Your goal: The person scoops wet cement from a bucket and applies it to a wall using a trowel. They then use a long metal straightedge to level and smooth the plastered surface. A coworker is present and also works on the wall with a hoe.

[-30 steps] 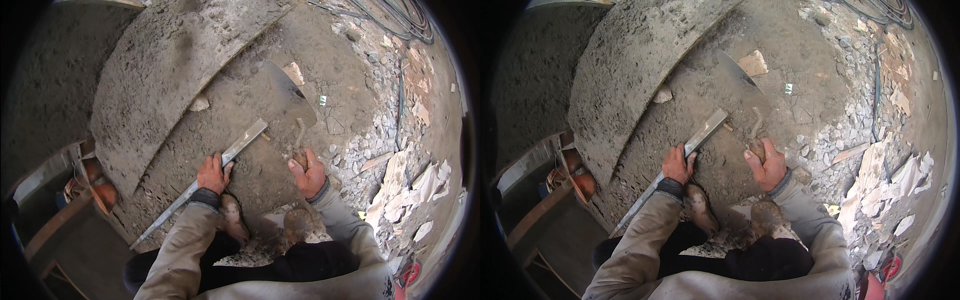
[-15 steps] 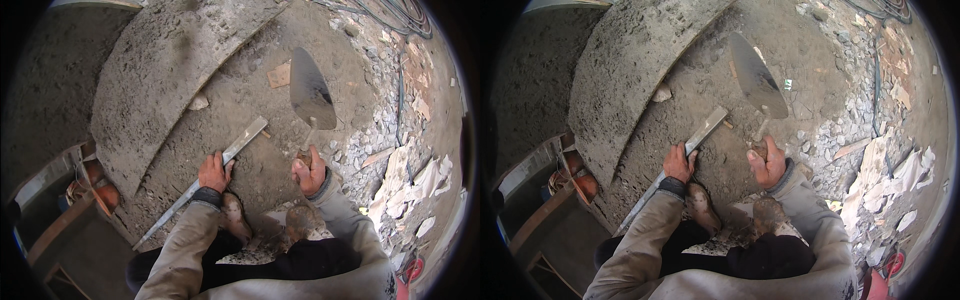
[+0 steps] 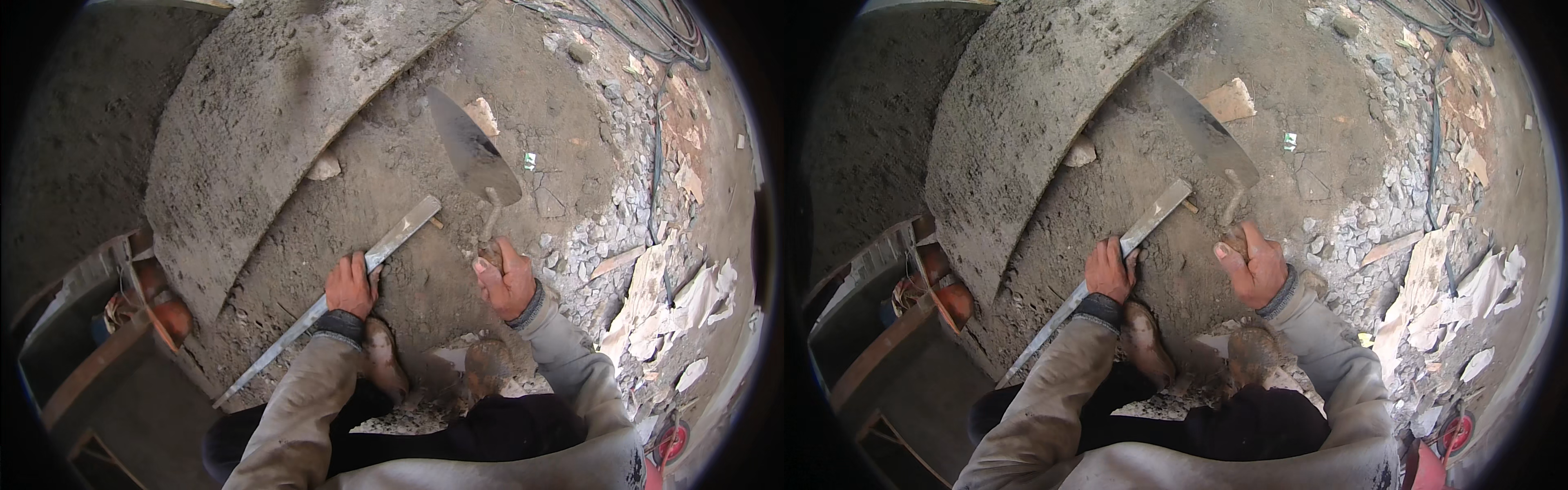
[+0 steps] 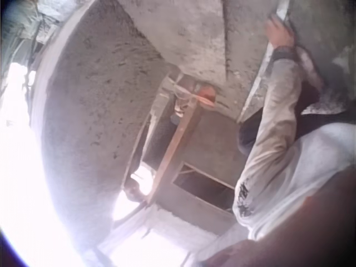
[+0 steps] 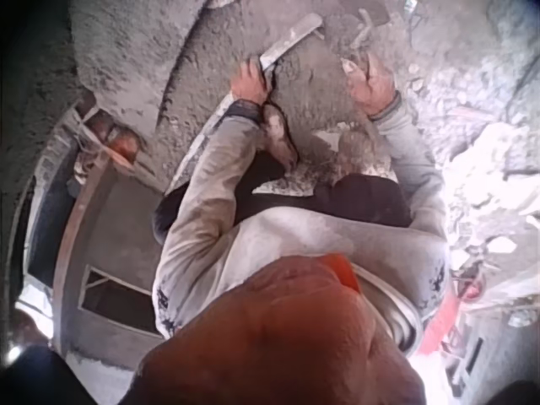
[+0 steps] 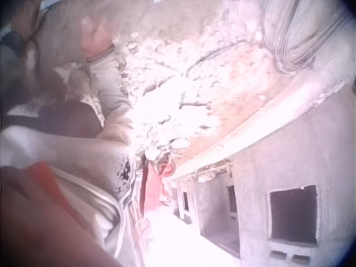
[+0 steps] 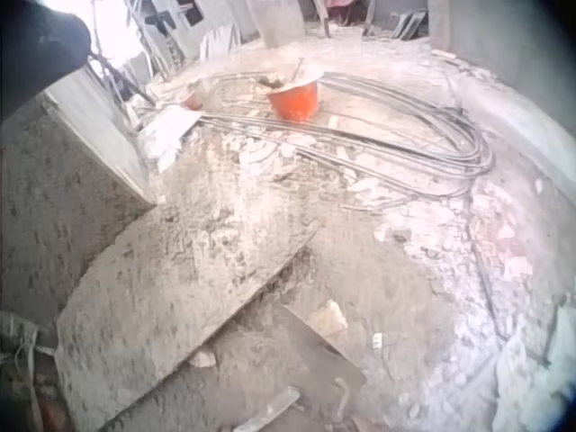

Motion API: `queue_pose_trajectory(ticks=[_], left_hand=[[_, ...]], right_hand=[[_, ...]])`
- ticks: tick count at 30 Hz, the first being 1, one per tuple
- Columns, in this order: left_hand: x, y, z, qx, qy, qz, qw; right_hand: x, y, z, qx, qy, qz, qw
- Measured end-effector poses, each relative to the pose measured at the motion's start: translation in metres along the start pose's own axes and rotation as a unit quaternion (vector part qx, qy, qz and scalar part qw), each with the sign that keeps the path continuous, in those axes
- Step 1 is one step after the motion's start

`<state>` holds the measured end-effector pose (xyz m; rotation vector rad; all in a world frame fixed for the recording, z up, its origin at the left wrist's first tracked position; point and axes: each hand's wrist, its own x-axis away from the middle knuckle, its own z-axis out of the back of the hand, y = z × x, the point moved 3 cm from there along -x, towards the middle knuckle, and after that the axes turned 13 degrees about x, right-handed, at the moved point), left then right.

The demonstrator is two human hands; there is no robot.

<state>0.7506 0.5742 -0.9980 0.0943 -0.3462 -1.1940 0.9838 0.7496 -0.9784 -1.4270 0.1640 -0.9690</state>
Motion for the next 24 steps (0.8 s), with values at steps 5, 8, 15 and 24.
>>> queue_pose_trajectory(ticks=[5, 8, 15, 24], left_hand=[[-0.003, 0.0, -0.001, -0.008, -0.012, -0.005, 1.0], [-0.001, 0.001, -0.003, -0.013, -0.02, 0.008, 1.0], [-0.004, -0.001, -0.006, -0.021, -0.005, -0.004, 1.0], [-0.006, 0.001, 0.006, 0.046, -0.013, 0.006, 0.999]], right_hand=[[-0.008, 0.006, -0.006, 0.069, -0.049, 0.003, 0.996], [-0.006, 0.004, 0.005, 0.02, -0.017, 0.008, 1.0], [-0.011, 0.02, -0.001, 0.067, -0.104, 0.001, 0.992], [0.016, -0.004, -0.002, 0.078, 0.064, 0.028, 0.994]])
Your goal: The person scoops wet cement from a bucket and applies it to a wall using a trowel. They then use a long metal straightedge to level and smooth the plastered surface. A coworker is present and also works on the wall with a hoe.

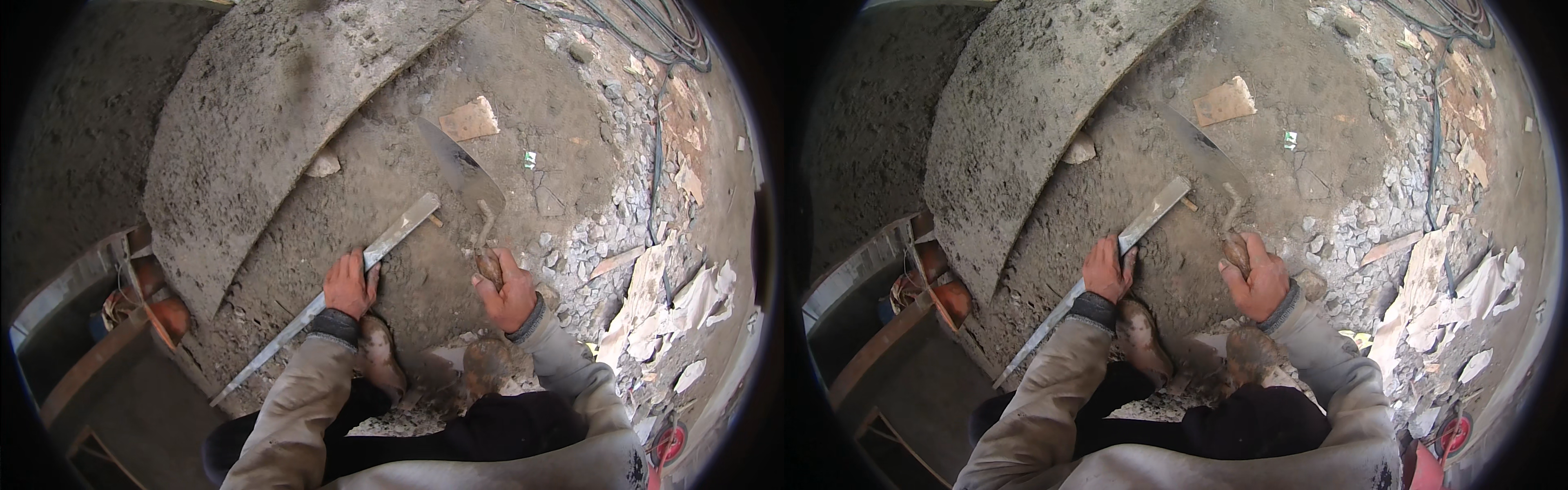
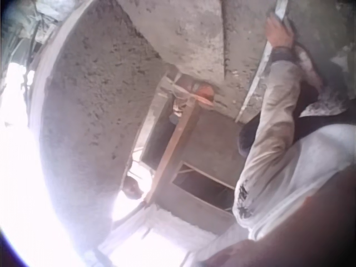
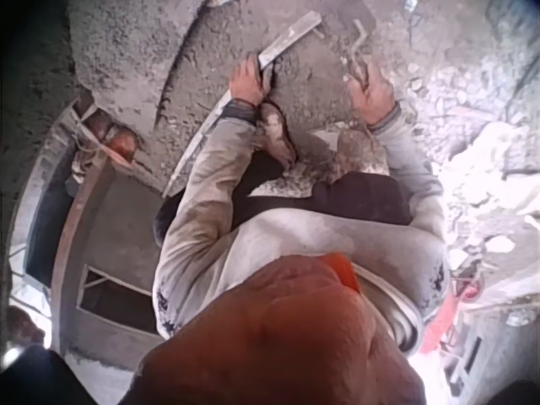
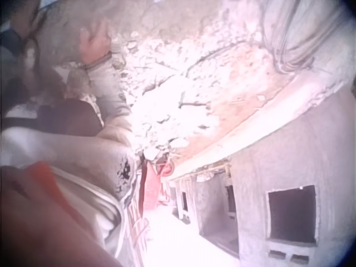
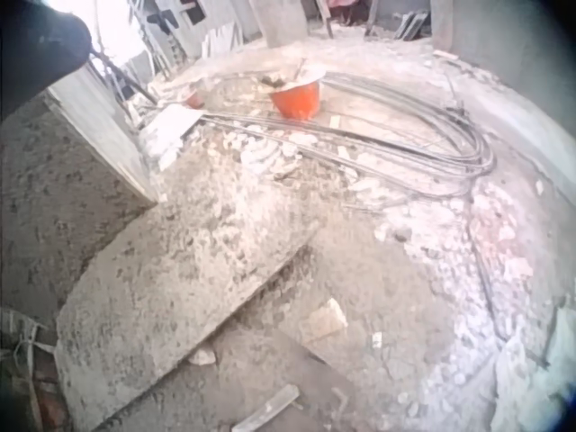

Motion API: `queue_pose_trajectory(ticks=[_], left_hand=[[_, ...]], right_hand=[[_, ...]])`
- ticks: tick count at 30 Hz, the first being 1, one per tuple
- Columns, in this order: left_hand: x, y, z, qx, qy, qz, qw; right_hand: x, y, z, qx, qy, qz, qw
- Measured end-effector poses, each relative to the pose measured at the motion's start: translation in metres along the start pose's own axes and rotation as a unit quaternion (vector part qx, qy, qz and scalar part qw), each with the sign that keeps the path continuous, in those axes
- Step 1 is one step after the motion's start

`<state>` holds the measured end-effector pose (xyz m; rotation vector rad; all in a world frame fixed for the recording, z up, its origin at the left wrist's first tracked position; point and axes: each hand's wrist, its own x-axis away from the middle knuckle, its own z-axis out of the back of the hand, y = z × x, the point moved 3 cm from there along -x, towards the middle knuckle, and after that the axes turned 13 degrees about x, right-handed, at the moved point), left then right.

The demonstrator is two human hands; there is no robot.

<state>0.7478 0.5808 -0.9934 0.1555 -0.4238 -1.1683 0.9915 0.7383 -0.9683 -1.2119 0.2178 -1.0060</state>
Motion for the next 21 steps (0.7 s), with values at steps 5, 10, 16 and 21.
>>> queue_pose_trajectory(ticks=[5, 10, 16, 21], left_hand=[[-0.012, -0.009, -0.001, 0.026, -0.077, 0.084, 0.993], [-0.021, -0.017, 0.003, 0.022, -0.103, 0.1, 0.989], [-0.02, -0.014, 0.009, 0.027, -0.126, 0.103, 0.986], [-0.024, -0.011, 0.004, 0.028, -0.108, 0.091, 0.99]], right_hand=[[0.007, -0.004, 0.007, -0.014, 0.04, -0.018, 0.999], [-0.016, 0.004, 0.001, 0.012, -0.056, 0.016, 0.998], [-0.01, 0.023, -0.012, 0.038, -0.07, 0.001, 0.997], [-0.011, 0.009, 0.011, -0.088, -0.016, -0.045, 0.995]])
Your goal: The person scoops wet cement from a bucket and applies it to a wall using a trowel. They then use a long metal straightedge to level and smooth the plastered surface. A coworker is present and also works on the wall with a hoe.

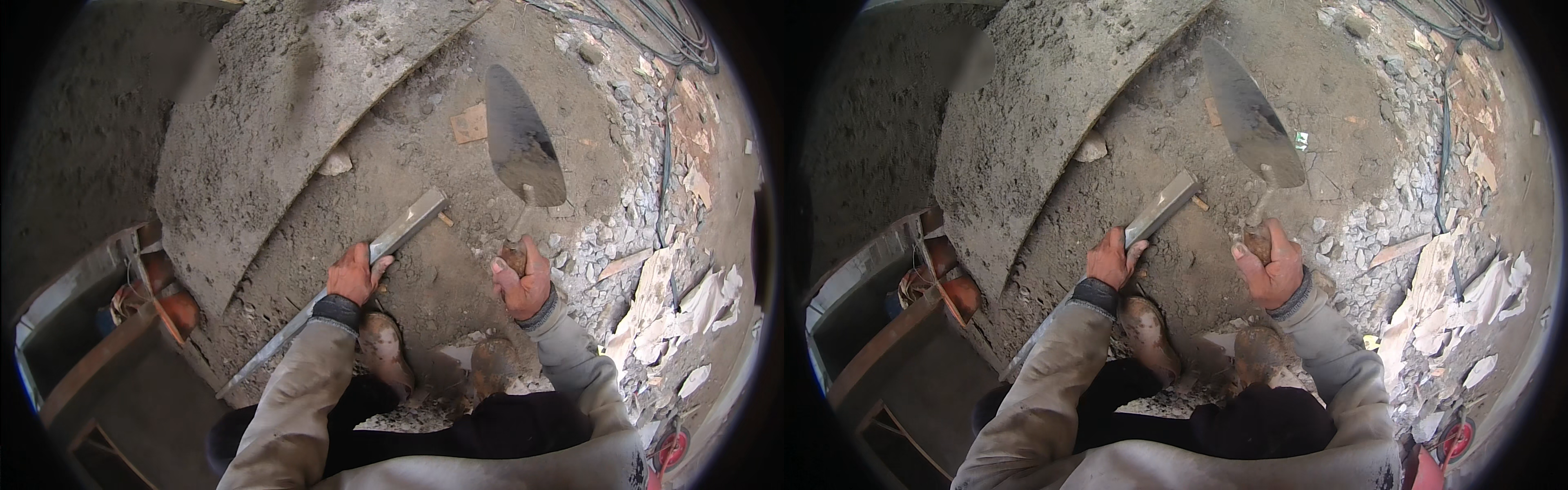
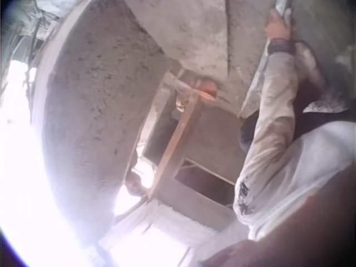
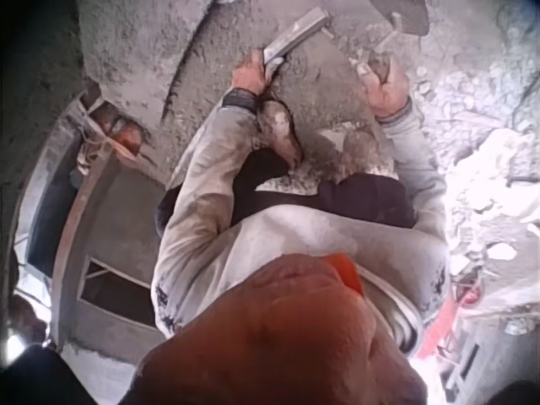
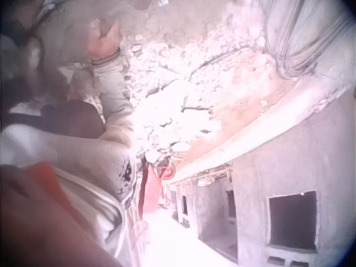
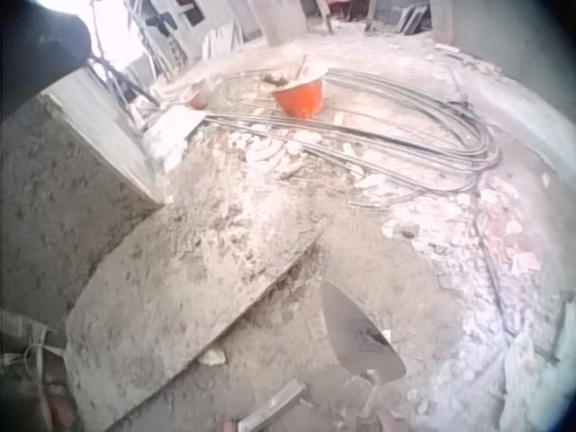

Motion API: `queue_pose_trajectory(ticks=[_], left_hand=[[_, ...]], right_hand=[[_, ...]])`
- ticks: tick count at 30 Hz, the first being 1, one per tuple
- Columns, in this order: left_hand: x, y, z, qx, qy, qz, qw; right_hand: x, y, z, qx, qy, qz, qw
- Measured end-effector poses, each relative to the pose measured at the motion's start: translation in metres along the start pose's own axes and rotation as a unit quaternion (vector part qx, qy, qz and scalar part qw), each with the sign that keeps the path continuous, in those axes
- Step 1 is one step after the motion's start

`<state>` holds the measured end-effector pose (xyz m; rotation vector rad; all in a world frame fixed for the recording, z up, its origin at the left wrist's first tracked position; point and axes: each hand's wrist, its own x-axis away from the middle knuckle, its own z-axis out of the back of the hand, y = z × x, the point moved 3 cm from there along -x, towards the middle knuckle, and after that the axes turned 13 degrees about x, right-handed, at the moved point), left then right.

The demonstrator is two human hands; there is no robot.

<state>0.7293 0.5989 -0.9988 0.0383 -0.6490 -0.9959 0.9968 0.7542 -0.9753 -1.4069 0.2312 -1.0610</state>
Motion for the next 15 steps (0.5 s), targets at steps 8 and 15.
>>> queue_pose_trajectory(ticks=[8, 15], left_hand=[[0.013, -0.002, 0.005, 0.015, -0.029, 0.036, 0.999], [0.01, 0.001, 0.007, 0.044, -0.001, -0.033, 0.998]], right_hand=[[-0.007, 0.001, -0.018, 0.02, -0.024, 0.018, 0.999], [0.011, 0.026, -0.028, -0.019, 0.014, 0.104, 0.994]])
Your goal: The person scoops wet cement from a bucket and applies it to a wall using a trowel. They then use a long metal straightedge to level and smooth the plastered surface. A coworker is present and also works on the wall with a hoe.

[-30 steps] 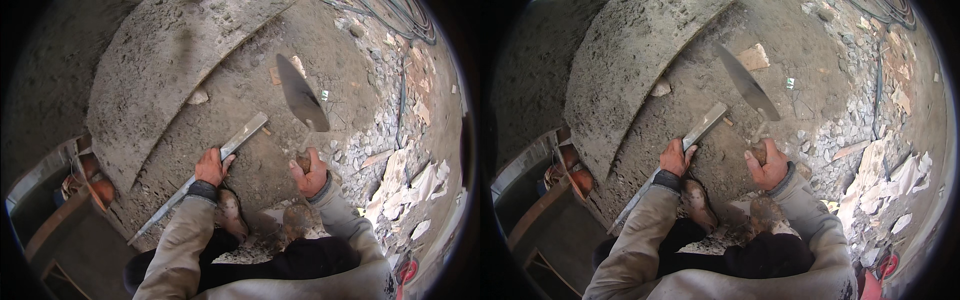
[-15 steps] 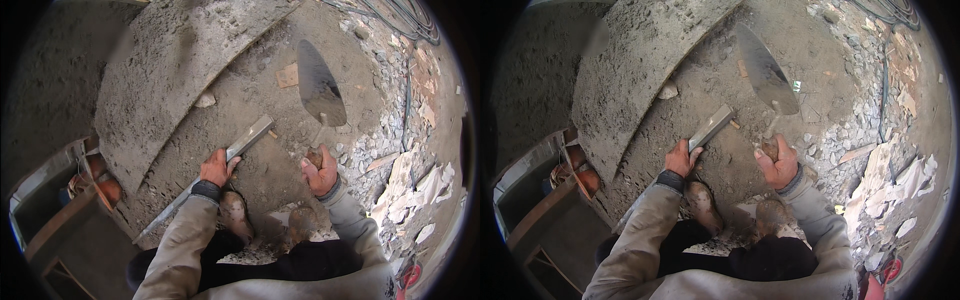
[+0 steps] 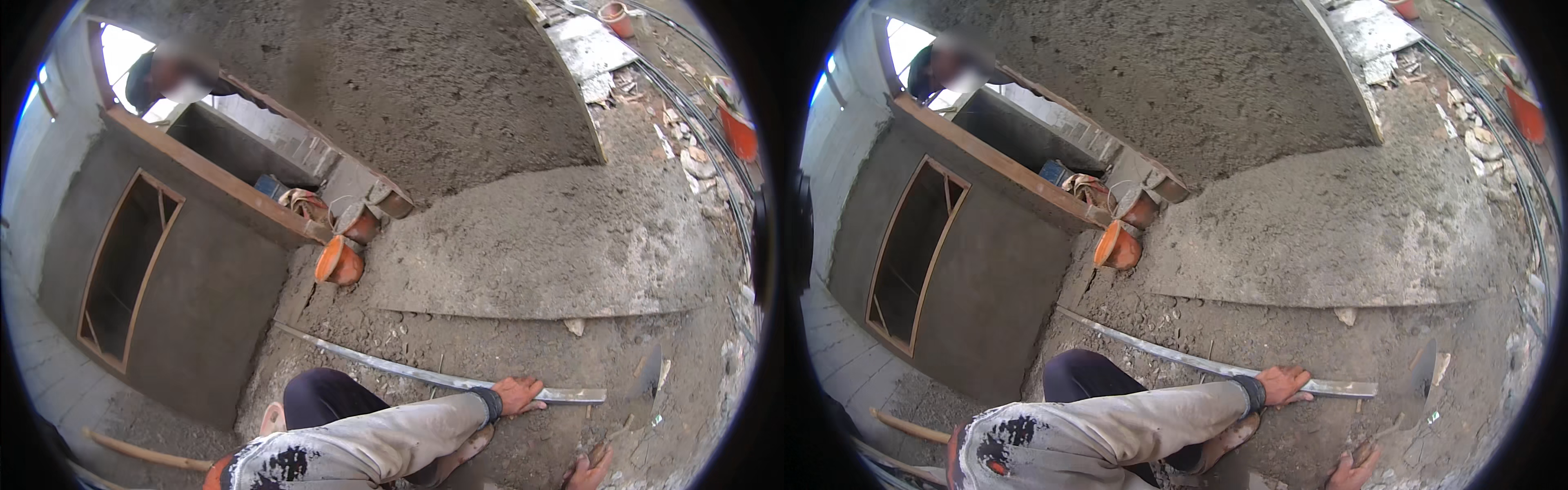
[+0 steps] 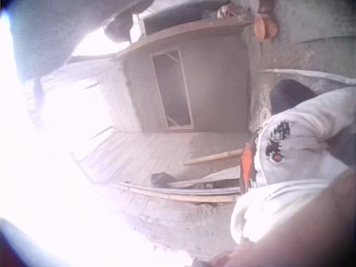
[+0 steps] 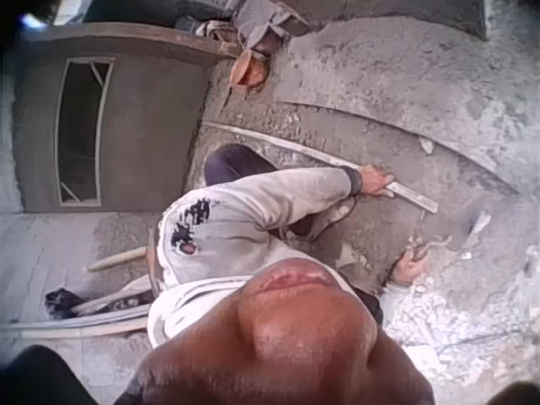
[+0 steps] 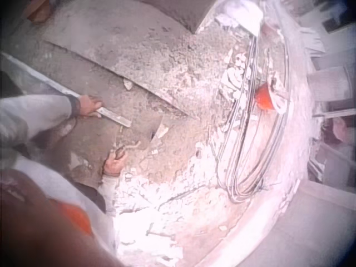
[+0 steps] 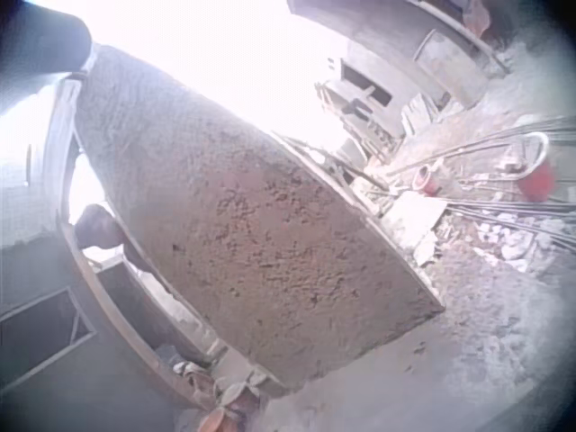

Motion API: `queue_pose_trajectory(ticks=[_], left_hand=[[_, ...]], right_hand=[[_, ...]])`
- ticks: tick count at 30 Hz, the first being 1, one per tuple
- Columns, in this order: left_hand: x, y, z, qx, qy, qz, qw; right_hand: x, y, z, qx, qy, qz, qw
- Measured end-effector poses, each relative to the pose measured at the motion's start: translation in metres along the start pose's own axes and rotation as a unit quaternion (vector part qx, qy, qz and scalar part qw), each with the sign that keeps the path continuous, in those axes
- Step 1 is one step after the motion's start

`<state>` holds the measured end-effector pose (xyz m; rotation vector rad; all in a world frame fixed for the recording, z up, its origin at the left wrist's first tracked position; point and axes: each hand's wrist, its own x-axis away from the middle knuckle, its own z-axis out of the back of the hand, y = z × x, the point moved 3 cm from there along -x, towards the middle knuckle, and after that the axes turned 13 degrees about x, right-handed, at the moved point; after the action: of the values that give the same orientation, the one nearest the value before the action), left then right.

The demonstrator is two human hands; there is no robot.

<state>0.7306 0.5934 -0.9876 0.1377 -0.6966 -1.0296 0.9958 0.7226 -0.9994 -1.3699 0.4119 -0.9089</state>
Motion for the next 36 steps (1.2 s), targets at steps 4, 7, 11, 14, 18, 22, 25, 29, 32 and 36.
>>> queue_pose_trajectory(ticks=[4, 7, 11, 14, 18, 22, 25, 29, 32, 36], left_hand=[[0.007, 0.013, -0.004, -0.021, 0.042, -0.021, 0.999], [0.021, 0.018, -0.004, -0.014, 0.047, 0.009, 0.999], [0.02, 0.03, 0.0, -0.004, 0.05, 0.021, 0.999], [0.016, 0.022, -0.006, 0.004, 0.045, 0.028, 0.999], [0.018, 0.014, -0.016, 0.012, 0.043, 0.033, 0.998], [0.011, 0.011, -0.009, 0.006, 0.03, 0.007, 1.0], [0.006, 0.023, 0.004, -0.027, 0.004, -0.024, 0.999], [0.017, -0.009, -0.012, -0.061, 0.103, -0.065, 0.991], [0.019, -0.004, -0.013, -0.062, 0.103, -0.033, 0.992], [0.016, 0.008, -0.019, -0.096, 0.099, -0.018, 0.99]], right_hand=[[0.001, -0.016, 0.018, -0.016, -0.036, -0.08, 0.996], [0.01, -0.047, 0.01, -0.044, 0.015, -0.043, 0.998], [0.024, -0.036, 0.012, 0.052, -0.01, -0.106, 0.993], [0.038, -0.033, 0.016, 0.022, 0.017, -0.059, 0.998], [0.045, -0.037, 0.026, 0.059, 0.042, 0.061, 0.996], [0.035, -0.057, 0.022, 0.083, 0.056, 0.146, 0.984], [0.03, -0.023, 0.019, 0.095, 0.099, 0.082, 0.987], [0.03, -0.045, 0.011, 0.112, 0.069, 0.03, 0.991], [0.019, -0.044, 0.001, 0.128, 0.061, 0.016, 0.99], [0.01, -0.041, 0.012, 0.161, 0.022, -0.026, 0.986]])
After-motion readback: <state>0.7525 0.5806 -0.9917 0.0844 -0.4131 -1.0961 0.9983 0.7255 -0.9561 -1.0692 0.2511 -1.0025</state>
